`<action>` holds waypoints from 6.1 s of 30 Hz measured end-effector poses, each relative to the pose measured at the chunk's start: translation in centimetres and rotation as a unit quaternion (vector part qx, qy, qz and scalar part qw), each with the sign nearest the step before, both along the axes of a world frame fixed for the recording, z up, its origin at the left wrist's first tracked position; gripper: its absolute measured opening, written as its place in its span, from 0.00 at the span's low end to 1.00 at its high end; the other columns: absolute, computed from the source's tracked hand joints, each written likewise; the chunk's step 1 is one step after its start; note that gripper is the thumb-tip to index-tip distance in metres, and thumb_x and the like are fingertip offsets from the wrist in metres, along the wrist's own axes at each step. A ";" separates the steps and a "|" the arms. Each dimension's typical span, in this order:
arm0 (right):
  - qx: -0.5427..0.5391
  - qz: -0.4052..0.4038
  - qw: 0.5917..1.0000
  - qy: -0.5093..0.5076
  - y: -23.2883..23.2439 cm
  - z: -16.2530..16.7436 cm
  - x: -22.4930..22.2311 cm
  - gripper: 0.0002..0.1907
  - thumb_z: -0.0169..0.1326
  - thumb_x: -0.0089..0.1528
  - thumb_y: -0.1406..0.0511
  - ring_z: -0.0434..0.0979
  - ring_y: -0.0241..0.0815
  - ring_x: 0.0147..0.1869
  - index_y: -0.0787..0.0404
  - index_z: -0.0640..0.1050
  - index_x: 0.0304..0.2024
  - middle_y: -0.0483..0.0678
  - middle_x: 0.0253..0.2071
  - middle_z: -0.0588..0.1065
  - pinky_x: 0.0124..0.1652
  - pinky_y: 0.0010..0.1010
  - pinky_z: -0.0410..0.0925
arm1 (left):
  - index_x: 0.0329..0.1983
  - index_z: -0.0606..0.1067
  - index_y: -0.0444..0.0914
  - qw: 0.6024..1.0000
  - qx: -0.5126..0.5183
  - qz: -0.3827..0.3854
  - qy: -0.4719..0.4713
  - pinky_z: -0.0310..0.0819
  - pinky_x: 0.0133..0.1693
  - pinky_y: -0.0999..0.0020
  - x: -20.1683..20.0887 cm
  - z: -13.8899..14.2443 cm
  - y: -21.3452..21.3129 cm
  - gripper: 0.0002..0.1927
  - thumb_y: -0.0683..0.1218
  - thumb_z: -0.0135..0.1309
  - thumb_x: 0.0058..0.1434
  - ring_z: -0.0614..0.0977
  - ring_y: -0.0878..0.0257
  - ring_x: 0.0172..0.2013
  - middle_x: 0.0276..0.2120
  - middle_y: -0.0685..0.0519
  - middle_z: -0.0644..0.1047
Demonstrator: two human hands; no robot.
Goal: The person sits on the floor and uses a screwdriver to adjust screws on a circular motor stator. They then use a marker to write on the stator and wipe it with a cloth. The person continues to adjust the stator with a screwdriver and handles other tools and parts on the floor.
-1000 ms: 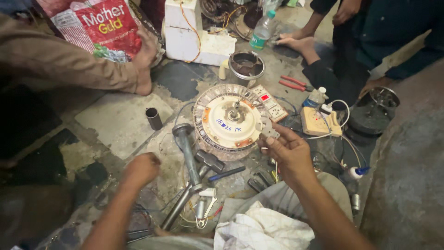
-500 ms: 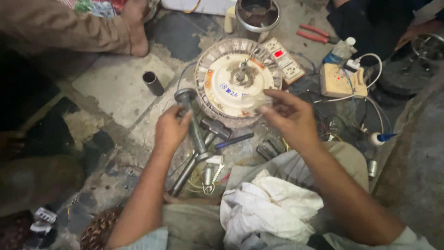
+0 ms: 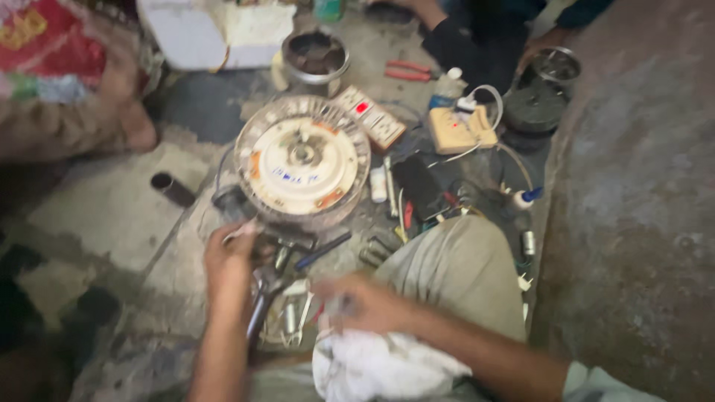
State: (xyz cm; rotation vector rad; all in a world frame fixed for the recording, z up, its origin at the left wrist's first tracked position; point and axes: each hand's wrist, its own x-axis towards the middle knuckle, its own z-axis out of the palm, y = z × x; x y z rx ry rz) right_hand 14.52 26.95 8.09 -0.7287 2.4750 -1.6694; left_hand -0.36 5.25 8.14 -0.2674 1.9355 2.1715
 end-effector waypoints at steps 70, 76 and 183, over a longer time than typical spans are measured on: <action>0.354 -0.563 0.725 0.177 30.7 -5.7 -0.6 0.11 0.62 0.68 0.70 0.80 0.57 0.53 0.60 0.83 0.53 0.57 0.52 0.80 0.53 0.43 0.71 | 0.56 0.72 0.30 0.936 -0.158 0.277 -0.147 0.71 0.43 0.45 -2.4 -11.7 -5.2 0.24 0.55 0.51 0.70 0.76 0.40 0.42 0.43 0.34 0.74; 0.189 -0.403 0.893 0.068 26.4 0.3 -2.5 0.13 0.55 0.70 0.68 0.81 0.39 0.52 0.66 0.79 0.55 0.53 0.50 0.80 0.54 0.30 0.71 | 0.69 0.63 0.28 0.828 -0.423 0.247 0.274 0.58 0.68 0.44 -3.2 -6.7 -1.8 0.32 0.45 0.59 0.67 0.68 0.35 0.66 0.65 0.30 0.69; 0.229 -0.170 0.957 -0.047 0.2 -5.3 -9.6 0.15 0.59 0.58 0.61 0.82 0.54 0.35 0.64 0.81 0.42 0.59 0.36 0.80 0.38 0.44 0.73 | 0.52 0.80 0.37 0.935 -0.176 -0.104 0.288 0.80 0.47 0.67 -10.6 0.5 8.7 0.20 0.43 0.67 0.55 0.88 0.58 0.42 0.42 0.46 0.86</action>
